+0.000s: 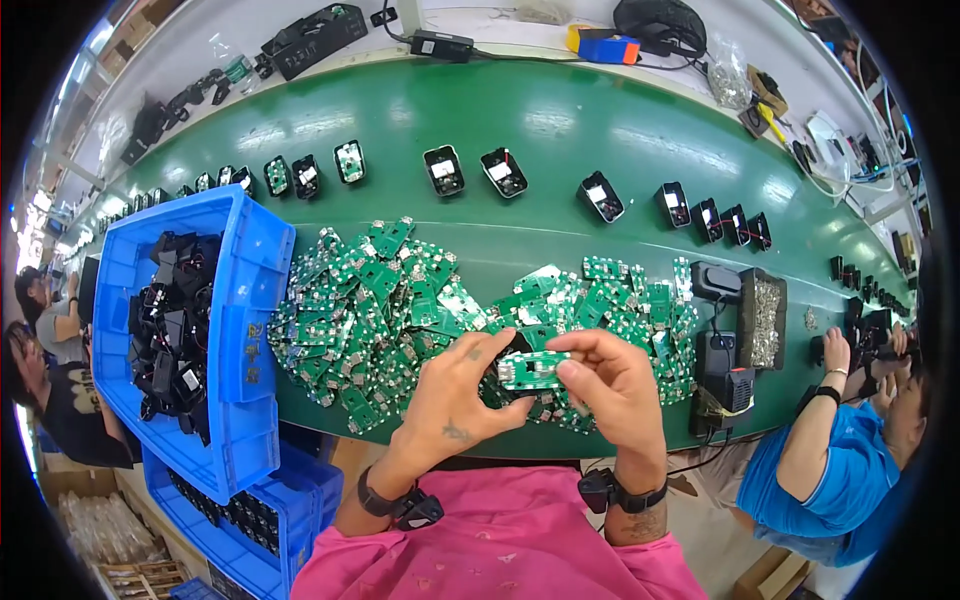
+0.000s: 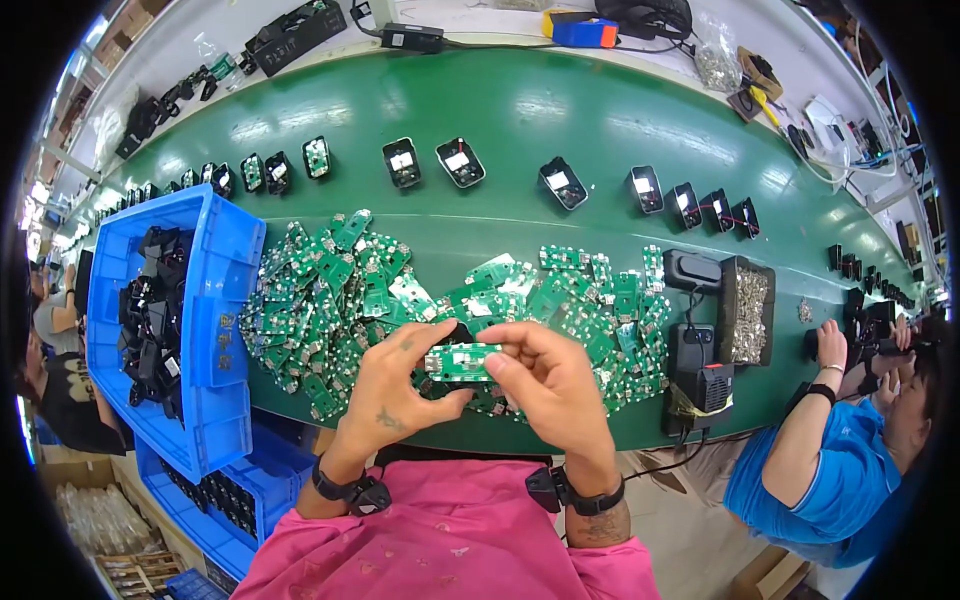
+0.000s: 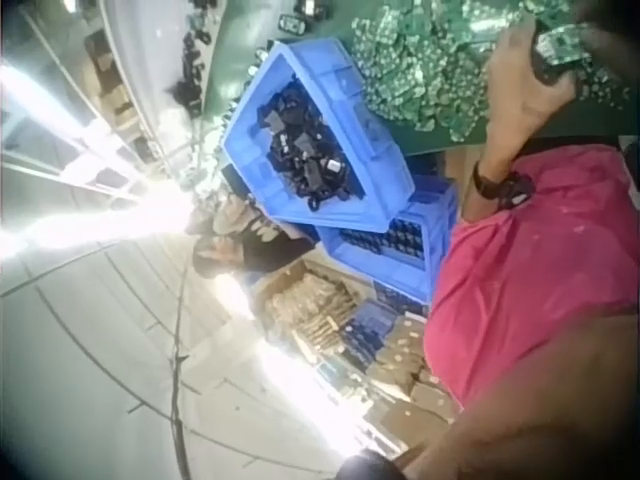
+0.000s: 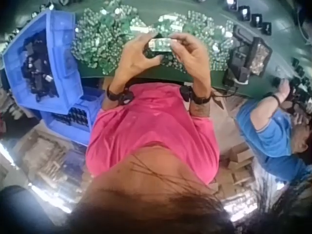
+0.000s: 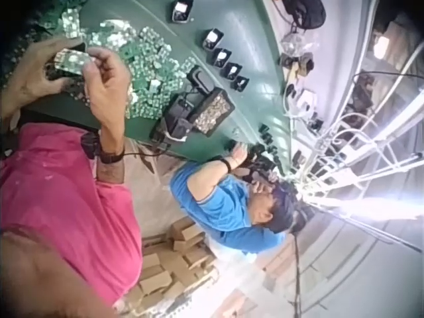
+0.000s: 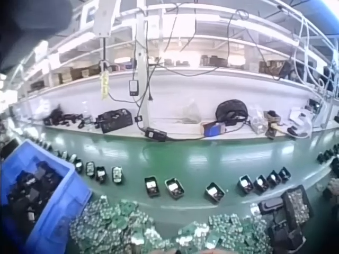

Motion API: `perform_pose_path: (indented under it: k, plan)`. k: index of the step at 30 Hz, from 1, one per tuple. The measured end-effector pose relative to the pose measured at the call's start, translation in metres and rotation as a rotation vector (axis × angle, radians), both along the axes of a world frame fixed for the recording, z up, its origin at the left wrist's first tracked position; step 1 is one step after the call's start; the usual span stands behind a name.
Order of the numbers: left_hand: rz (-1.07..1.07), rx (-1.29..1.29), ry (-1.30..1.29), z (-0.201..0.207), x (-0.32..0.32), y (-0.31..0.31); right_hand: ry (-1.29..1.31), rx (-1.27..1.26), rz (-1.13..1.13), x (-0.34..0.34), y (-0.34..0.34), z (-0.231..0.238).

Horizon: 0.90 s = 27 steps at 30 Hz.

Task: The person picks up a circuit board and a black plastic housing, fits the board into the housing by hand, and places the assembled unit onto the green conveyor belt.

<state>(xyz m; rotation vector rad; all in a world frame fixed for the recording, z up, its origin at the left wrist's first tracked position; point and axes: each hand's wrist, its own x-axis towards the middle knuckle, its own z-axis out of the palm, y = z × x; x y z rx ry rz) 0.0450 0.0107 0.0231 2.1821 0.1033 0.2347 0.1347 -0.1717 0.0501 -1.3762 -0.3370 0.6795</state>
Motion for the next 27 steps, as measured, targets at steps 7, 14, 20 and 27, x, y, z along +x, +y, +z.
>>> perform_pose_path:
  k: [7, 14, 20, 27]
  plan:
    - [0.005, -0.101, 0.058, 0.002, 0.001, 0.001, -0.075, -0.09, 0.084, -0.004, -0.004, -0.006]
    - [0.092, -0.23, 0.119, -0.004, 0.0, 0.001, -0.112, -0.109, 0.039, -0.006, 0.0, -0.002]
    - [0.104, -0.271, 0.15, -0.004, 0.002, 0.003, -0.16, -0.139, 0.058, -0.005, -0.001, -0.006]
    - [0.062, -0.259, 0.09, -0.001, 0.0, 0.0, -0.178, -0.202, 0.062, -0.003, 0.0, -0.015]
